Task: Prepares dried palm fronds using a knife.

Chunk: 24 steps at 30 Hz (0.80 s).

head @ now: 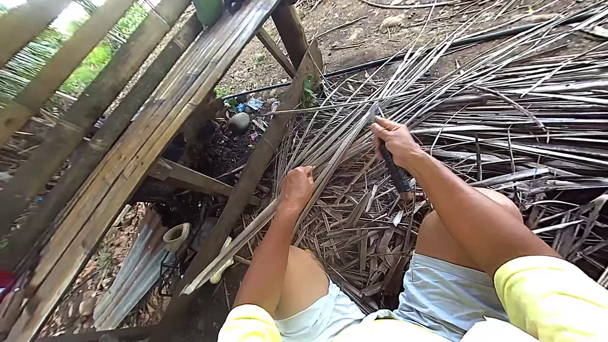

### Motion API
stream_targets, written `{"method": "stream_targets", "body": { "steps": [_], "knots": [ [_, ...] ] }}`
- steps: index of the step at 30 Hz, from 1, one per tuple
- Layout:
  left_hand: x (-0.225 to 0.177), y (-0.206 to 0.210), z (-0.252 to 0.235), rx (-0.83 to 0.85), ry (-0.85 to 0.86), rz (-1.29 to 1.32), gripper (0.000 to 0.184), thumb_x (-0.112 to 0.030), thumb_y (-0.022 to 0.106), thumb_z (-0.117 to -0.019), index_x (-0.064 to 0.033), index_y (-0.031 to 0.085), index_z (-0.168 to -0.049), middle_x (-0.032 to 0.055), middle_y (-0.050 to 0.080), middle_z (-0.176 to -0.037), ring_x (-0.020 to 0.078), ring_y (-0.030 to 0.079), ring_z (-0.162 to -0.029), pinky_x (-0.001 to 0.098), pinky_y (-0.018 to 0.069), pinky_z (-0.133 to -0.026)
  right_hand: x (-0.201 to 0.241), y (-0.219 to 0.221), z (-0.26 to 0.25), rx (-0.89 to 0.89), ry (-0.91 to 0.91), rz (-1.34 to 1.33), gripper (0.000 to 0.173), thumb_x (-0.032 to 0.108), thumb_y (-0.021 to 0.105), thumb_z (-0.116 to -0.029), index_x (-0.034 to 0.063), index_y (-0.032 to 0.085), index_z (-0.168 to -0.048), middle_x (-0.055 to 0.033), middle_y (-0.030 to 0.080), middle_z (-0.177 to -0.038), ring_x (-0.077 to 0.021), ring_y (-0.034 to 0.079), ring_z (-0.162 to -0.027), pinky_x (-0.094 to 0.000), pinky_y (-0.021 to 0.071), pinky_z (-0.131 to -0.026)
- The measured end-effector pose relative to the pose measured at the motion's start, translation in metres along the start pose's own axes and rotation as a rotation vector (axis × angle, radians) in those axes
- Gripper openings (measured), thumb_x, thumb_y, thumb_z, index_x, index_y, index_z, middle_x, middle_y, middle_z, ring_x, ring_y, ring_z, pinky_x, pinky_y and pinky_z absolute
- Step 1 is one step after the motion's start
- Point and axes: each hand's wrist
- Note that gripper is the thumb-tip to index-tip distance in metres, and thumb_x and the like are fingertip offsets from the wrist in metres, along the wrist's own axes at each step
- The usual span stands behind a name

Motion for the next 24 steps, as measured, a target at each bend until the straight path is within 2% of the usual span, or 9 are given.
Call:
{"method": "stream_targets", "body": {
  "steps": [1, 4, 7, 9, 13, 15, 18, 20, 24],
  "knots": [
    [-0.003, 0.003, -0.001, -0.026, 0.007, -0.053, 0.032, -0.015, 0.049, -0.1076, -0.0057, 0.071, -0.129, 0.0189, 0.071, -0.123, 0.0363, 0.068, -0.116, 0.0576, 0.0509, -0.100, 0.000, 0.011, 0.013, 0.090, 0.007, 0.026, 0.044, 0.023, 0.048, -0.1102, 0.0133, 0.045, -0.153, -0.0007, 0.051, -0.072, -0.0104, 0.047, -0.049, -0.0263, 0.0447, -0.044],
    [-0.010, 0.014, -0.004, -0.125, 0.074, -0.195, 0.031, -0.009, 0.050, -0.1052, -0.0017, 0.070, -0.128, 0.0215, 0.070, -0.118, 0.0388, 0.068, -0.112, 0.0552, 0.0537, -0.094, -0.015, 0.045, 0.045, 0.386, 0.052, 0.089, 0.045, 0.019, 0.046, -0.1104, 0.0125, 0.043, -0.155, -0.0017, 0.052, -0.071, -0.0102, 0.048, -0.048, -0.0258, 0.0449, -0.044],
    [-0.016, 0.028, 0.000, -0.207, 0.154, -0.279, 0.028, -0.007, 0.051, -0.1045, 0.0015, 0.069, -0.125, 0.0222, 0.070, -0.113, 0.0406, 0.068, -0.107, 0.0544, 0.0553, -0.087, -0.027, 0.061, 0.055, 0.513, 0.138, 0.070, 0.047, 0.021, 0.046, -0.1107, 0.0173, 0.042, -0.157, -0.0016, 0.052, -0.070, -0.0103, 0.048, -0.048, -0.0246, 0.0438, -0.044],
    [-0.016, 0.036, 0.007, -0.289, 0.263, -0.324, 0.022, -0.003, 0.055, -0.1019, 0.0047, 0.068, -0.118, 0.0232, 0.068, -0.106, 0.0421, 0.067, -0.099, 0.0542, 0.0567, -0.078, -0.027, 0.064, 0.052, 0.474, 0.176, 0.036, 0.046, 0.022, 0.048, -0.1103, 0.0186, 0.045, -0.156, -0.0010, 0.051, -0.070, -0.0099, 0.047, -0.048, -0.0239, 0.0427, -0.042],
    [-0.023, 0.040, 0.010, -0.310, 0.288, -0.378, 0.026, 0.002, 0.056, -0.0993, 0.0068, 0.066, -0.122, 0.0243, 0.068, -0.106, 0.0431, 0.067, -0.098, 0.0540, 0.0565, -0.076, -0.032, 0.065, 0.039, 0.382, 0.064, 0.100, 0.045, 0.018, 0.050, -0.1093, 0.0106, 0.046, -0.154, -0.0031, 0.055, -0.071, -0.0086, 0.043, -0.046, -0.0238, 0.0383, -0.041],
    [-0.023, 0.040, 0.011, -0.349, 0.286, -0.406, 0.025, 0.002, 0.056, -0.0989, 0.0066, 0.067, -0.121, 0.0239, 0.069, -0.105, 0.0423, 0.068, -0.095, 0.0526, 0.0562, -0.074, -0.032, 0.060, 0.031, 0.299, 0.062, 0.112, 0.046, 0.022, 0.050, -0.1098, 0.0127, 0.046, -0.154, -0.0037, 0.054, -0.072, -0.0097, 0.042, -0.047, -0.0252, 0.0378, -0.042],
    [-0.019, 0.041, 0.013, -0.414, 0.337, -0.400, 0.028, 0.000, 0.058, -0.0980, 0.0046, 0.069, -0.123, 0.0217, 0.070, -0.102, 0.0398, 0.068, -0.091, 0.0505, 0.0563, -0.071, -0.024, 0.042, 0.018, 0.204, 0.121, -0.013, 0.045, 0.024, 0.051, -0.1092, 0.0165, 0.047, -0.153, -0.0002, 0.051, -0.070, -0.0098, 0.046, -0.047, -0.0246, 0.0422, -0.041],
    [-0.018, 0.038, 0.013, -0.429, 0.373, -0.380, 0.029, 0.001, 0.059, -0.0969, 0.0047, 0.069, -0.124, 0.0215, 0.070, -0.100, 0.0396, 0.069, -0.089, 0.0503, 0.0565, -0.071, -0.017, 0.035, 0.013, 0.171, 0.125, -0.070, 0.044, 0.023, 0.052, -0.1087, 0.0154, 0.049, -0.151, 0.0004, 0.051, -0.068, -0.0094, 0.048, -0.046, -0.0240, 0.0436, -0.041],
    [-0.014, 0.036, 0.015, -0.432, 0.389, -0.371, 0.027, 0.000, 0.060, -0.0978, 0.0032, 0.070, -0.123, 0.0195, 0.069, -0.097, 0.0379, 0.068, -0.086, 0.0489, 0.0560, -0.069, -0.017, 0.019, -0.001, 0.093, 0.104, -0.069, 0.044, 0.024, 0.053, -0.1083, 0.0163, 0.049, -0.151, 0.0003, 0.053, -0.070, -0.0097, 0.049, -0.047, -0.0247, 0.0443, -0.041]
  ]
}}
Point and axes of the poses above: each hand's wrist, its own z-axis away from the middle knuckle, its own y-axis out of the palm, x = y × z
